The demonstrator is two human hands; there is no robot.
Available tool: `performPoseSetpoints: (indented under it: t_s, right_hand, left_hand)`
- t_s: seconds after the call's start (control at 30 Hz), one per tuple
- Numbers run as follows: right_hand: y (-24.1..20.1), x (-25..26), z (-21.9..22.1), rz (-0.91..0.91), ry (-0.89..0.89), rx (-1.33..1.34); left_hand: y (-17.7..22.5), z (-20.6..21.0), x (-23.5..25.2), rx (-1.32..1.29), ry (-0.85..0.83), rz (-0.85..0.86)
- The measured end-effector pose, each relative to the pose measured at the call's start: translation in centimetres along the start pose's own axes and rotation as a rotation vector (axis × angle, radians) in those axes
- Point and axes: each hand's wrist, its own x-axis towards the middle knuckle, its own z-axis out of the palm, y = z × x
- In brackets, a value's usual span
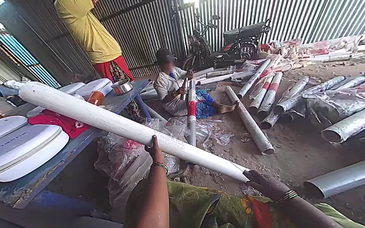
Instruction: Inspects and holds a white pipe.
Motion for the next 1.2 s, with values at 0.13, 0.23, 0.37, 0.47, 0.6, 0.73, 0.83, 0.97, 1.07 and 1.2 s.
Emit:
performPoseSetpoints:
  t_s: [0.13,0.23,0.37,0.47,0.6,0.73,0.83,0.97,1.07,1.2]
  right_hand:
    - [0.1,-0.1,-0.1,0.008,-0.007,0.020]
    - [-0.2,-0.3,-0.3,0.009,-0.012,0.019]
    - [0.1,-0.1,-0.2,0.012,-0.010,0.012]
    - [0.1,0.0,-0.2,0.009,-0.011,0.003]
    - [-0.3,-0.1,-0.3,0.039,-0.018,0.015]
    - [0.5,0.3,0.1,0.030,-0.006,0.014]
    - [0.1,0.0,-0.1,0.039,-0.010,0.021]
    - [-0.1,-0.2,-0.2,0.045,-0.014,0.025]
    - [0.0,0.0,-0.1,0.050,-0.017,0.006]
    - [0.0,0.1,0.0,0.060,-0.018,-0.004]
  left_hand:
    - [-0.2,0.1,0.0,0.004,0.013,0.011]
    - [-0.1,0.0,0.0,-0.019,0.029,0.017]
    - [0.2,-0.2,-0.3,-0.026,0.032,0.023]
    - [0.1,-0.3,-0.4,-0.019,0.029,0.014]
    - [0.2,-0.4,-0.7,-0.026,0.024,0.004]
    - [0.0,-0.4,-0.6,-0.046,0.013,0.002]
    - [0.0,-0.4,-0.8,-0.047,0.004,0.005]
    - [-0.1,-0.4,-0.9,-0.036,0.002,0.000]
    - [-0.3,-0.4,-0.7,-0.040,0.004,0.004]
    - [-0.3,-0.4,-0.9,-0.033,0.001,0.004]
